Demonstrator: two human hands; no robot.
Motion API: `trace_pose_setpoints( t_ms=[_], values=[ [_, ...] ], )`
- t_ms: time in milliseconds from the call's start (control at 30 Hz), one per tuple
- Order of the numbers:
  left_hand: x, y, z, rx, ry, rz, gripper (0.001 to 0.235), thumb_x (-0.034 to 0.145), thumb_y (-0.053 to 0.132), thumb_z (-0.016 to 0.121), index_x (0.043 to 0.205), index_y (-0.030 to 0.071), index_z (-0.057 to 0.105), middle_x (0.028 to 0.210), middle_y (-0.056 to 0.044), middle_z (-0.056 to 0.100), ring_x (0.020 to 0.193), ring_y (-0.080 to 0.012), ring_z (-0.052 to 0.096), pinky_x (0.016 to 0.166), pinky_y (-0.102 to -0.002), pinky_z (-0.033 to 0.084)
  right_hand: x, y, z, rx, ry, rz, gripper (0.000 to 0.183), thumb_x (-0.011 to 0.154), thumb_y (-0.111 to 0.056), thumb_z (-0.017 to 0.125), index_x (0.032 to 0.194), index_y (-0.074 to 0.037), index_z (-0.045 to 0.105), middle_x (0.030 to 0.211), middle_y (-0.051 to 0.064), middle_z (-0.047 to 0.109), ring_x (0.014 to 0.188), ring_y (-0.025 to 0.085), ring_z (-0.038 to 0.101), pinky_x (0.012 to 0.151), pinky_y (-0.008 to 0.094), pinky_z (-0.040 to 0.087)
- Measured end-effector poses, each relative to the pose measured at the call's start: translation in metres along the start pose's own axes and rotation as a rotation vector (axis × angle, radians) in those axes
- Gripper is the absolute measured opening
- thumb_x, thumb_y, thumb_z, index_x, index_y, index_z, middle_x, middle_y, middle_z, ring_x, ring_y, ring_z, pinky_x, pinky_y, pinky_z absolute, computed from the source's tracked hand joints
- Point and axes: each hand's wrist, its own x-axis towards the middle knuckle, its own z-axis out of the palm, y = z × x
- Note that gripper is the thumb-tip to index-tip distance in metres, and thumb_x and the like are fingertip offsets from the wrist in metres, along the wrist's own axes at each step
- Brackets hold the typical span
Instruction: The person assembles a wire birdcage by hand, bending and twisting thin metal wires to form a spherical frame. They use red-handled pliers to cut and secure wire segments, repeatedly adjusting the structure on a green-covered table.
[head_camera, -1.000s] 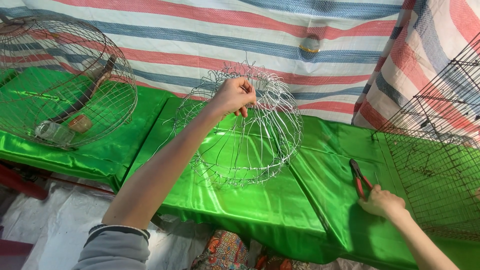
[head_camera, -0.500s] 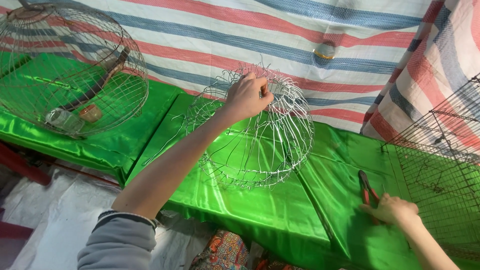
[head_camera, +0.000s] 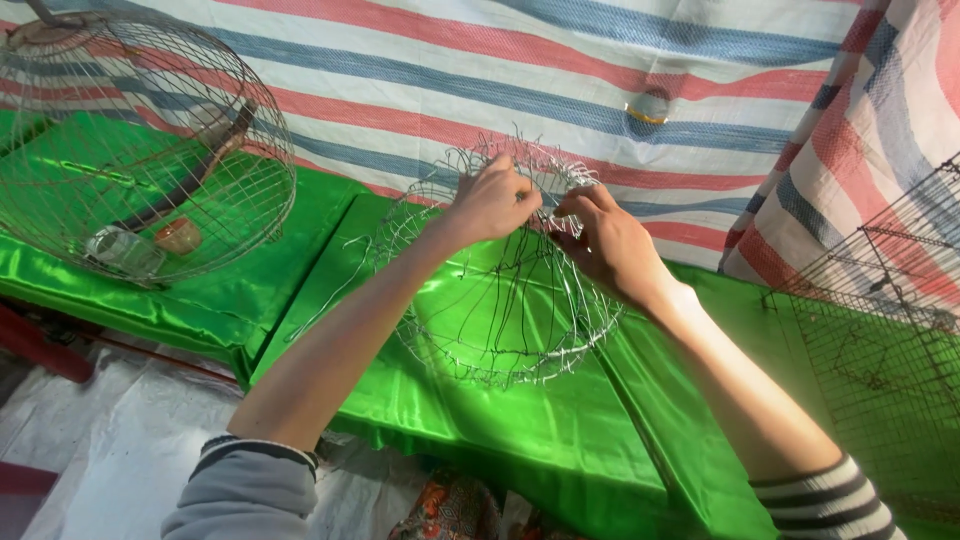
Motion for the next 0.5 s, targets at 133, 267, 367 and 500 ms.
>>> trace_pose_setpoints(
  t_ms=[133,267,367,500],
  values=[
    [0.004,-0.014,0.010,-0.142,0.000,0.035,0.039,0.101,0.030,0.049,0.069,0.013,0.063,0.100,-0.012,0.049,0.080,-0.0207,0.057,0.064,-0.033,0.048,0.032,0.016,0.006,0.131,-0.090,-0.149,0.032,0.089,-0.017,0.073,0.117,-0.006,0.060,0.123,0.018,0.060,0.073,0.045,0.070,0.068,0.061,0.056],
    [0.007,-0.024,0.017,-0.276,0.037,0.082,0.035,0.100,0.023,0.053,0.069,0.011,0.060,0.092,-0.007,0.046,0.072,-0.0169,0.053,0.059,-0.029,0.046,0.050,0.012,-0.009,0.106,-0.259,-0.053,0.031,0.095,-0.023,0.071,0.122,-0.009,0.066,0.116,0.024,0.060,0.075,0.041,0.073,0.072,0.055,0.059],
    [0.001,-0.023,0.012,-0.380,0.099,0.143,0.018,0.098,0.016,0.059,0.087,0.006,0.069,0.090,-0.009,0.049,0.074,-0.0182,0.055,0.060,-0.030,0.048,0.058,0.008,-0.020,0.152,-0.394,0.036,0.031,0.096,-0.023,0.069,0.123,-0.007,0.067,0.124,0.028,0.060,0.073,0.034,0.075,0.065,0.044,0.062],
    [-0.001,-0.028,0.009,-0.428,0.202,0.181,0.016,0.093,0.014,0.067,0.103,0.008,0.077,0.086,-0.011,0.058,0.083,-0.0215,0.064,0.065,-0.033,0.056,0.061,0.001,-0.024,0.235,-0.568,0.140,0.043,0.095,-0.028,0.071,0.125,0.000,0.057,0.130,0.029,0.060,0.067,0.027,0.076,0.052,0.033,0.066]
  ],
)
